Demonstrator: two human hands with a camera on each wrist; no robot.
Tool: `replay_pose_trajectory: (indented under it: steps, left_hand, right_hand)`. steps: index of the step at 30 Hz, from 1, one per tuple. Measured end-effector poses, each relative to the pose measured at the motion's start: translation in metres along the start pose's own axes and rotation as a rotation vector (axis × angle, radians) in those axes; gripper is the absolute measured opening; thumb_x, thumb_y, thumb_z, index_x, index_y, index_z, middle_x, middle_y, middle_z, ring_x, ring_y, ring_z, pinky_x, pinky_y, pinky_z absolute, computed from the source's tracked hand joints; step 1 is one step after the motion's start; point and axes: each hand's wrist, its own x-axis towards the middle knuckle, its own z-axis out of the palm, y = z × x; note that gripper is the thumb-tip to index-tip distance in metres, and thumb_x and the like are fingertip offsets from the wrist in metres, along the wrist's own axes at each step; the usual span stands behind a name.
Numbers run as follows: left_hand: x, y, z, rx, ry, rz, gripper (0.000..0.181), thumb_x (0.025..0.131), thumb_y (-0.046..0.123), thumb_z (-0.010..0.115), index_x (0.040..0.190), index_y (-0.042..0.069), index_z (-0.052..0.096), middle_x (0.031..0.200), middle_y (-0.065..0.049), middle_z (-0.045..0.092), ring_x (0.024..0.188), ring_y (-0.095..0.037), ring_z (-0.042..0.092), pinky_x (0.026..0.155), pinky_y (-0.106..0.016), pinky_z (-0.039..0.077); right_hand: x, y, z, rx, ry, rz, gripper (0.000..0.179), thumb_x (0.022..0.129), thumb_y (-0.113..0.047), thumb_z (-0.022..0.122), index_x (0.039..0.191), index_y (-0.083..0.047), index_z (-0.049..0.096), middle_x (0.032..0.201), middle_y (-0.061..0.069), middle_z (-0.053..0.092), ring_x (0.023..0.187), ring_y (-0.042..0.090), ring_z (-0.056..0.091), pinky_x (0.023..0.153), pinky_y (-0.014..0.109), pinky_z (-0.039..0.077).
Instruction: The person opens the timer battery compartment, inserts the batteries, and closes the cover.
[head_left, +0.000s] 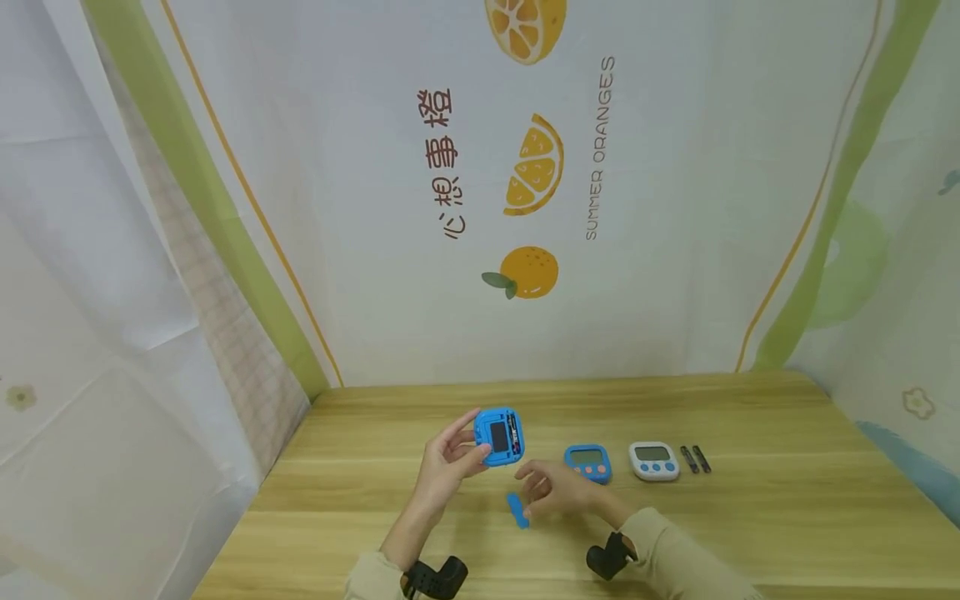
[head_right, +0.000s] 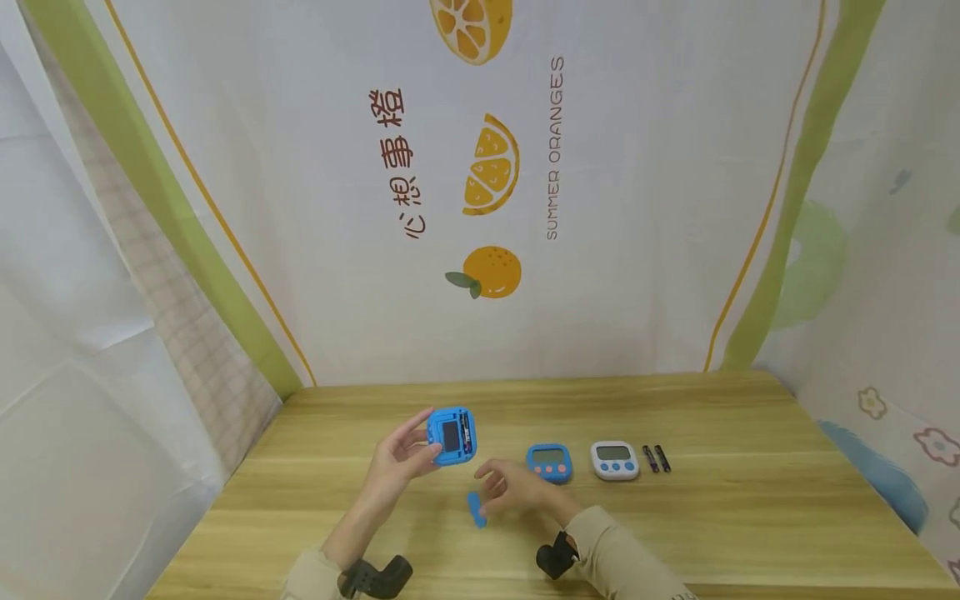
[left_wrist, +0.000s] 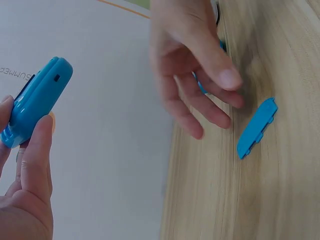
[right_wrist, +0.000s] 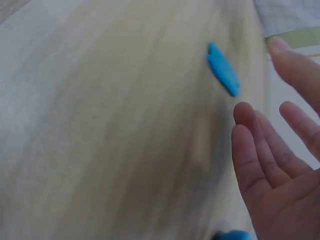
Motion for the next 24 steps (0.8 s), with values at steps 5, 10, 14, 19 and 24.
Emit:
replay_pose_trajectory:
  steps: [5, 10, 14, 19, 24]
  left_hand:
    - [-0.001, -0.001, 0.000, -0.003, 0.003, 0.005, 0.054, 0.084, 0.009, 0.061, 0.133, 0.007, 0.039, 0.105, -0.019, 0.054, 0.086, -0.016, 0.059, 0.075, -0.037, 0.051]
    - [-0.001, -0.003, -0.001, -0.002, 0.003, 0.003, 0.053, 0.084, 0.009, 0.061, 0.133, 0.008, 0.040, 0.105, -0.020, 0.054, 0.085, -0.016, 0.060, 0.074, -0.036, 0.052]
    - [-0.001, -0.004, -0.001, 0.001, 0.000, 0.002, 0.053, 0.084, 0.009, 0.060, 0.133, 0.008, 0.040, 0.105, -0.020, 0.053, 0.085, -0.015, 0.060, 0.075, -0.038, 0.051]
    - [-0.002, -0.003, -0.001, -0.011, -0.004, -0.004, 0.053, 0.085, 0.006, 0.059, 0.133, 0.006, 0.039, 0.105, -0.021, 0.053, 0.085, -0.015, 0.060, 0.076, -0.040, 0.051]
    - [-0.006, 0.010, 0.002, -0.008, -0.002, 0.004, 0.052, 0.085, 0.002, 0.057, 0.133, 0.002, 0.037, 0.103, -0.023, 0.053, 0.083, -0.014, 0.060, 0.075, -0.040, 0.051]
  right_hand:
    - [0.005, 0.006, 0.010, -0.079, 0.003, 0.031, 0.054, 0.072, -0.012, 0.074, 0.117, 0.000, 0.049, 0.106, 0.015, 0.053, 0.082, 0.019, 0.057, 0.068, 0.026, 0.049]
    - [0.008, 0.004, 0.013, -0.156, -0.030, -0.011, 0.055, 0.069, -0.012, 0.076, 0.116, 0.002, 0.052, 0.088, 0.010, 0.053, 0.065, 0.007, 0.049, 0.056, 0.018, 0.043]
    - [0.009, 0.003, 0.013, -0.200, -0.048, -0.022, 0.052, 0.068, -0.012, 0.076, 0.114, 0.001, 0.056, 0.080, 0.005, 0.048, 0.064, 0.006, 0.045, 0.054, 0.017, 0.041]
    - [0.011, 0.004, 0.013, -0.223, -0.041, 0.036, 0.048, 0.068, -0.013, 0.076, 0.113, -0.004, 0.059, 0.085, 0.001, 0.047, 0.069, 0.009, 0.045, 0.057, 0.019, 0.041]
    - [0.011, 0.004, 0.012, -0.214, -0.044, 0.061, 0.044, 0.068, -0.013, 0.076, 0.109, -0.005, 0.059, 0.088, 0.001, 0.048, 0.073, 0.011, 0.045, 0.061, 0.021, 0.042]
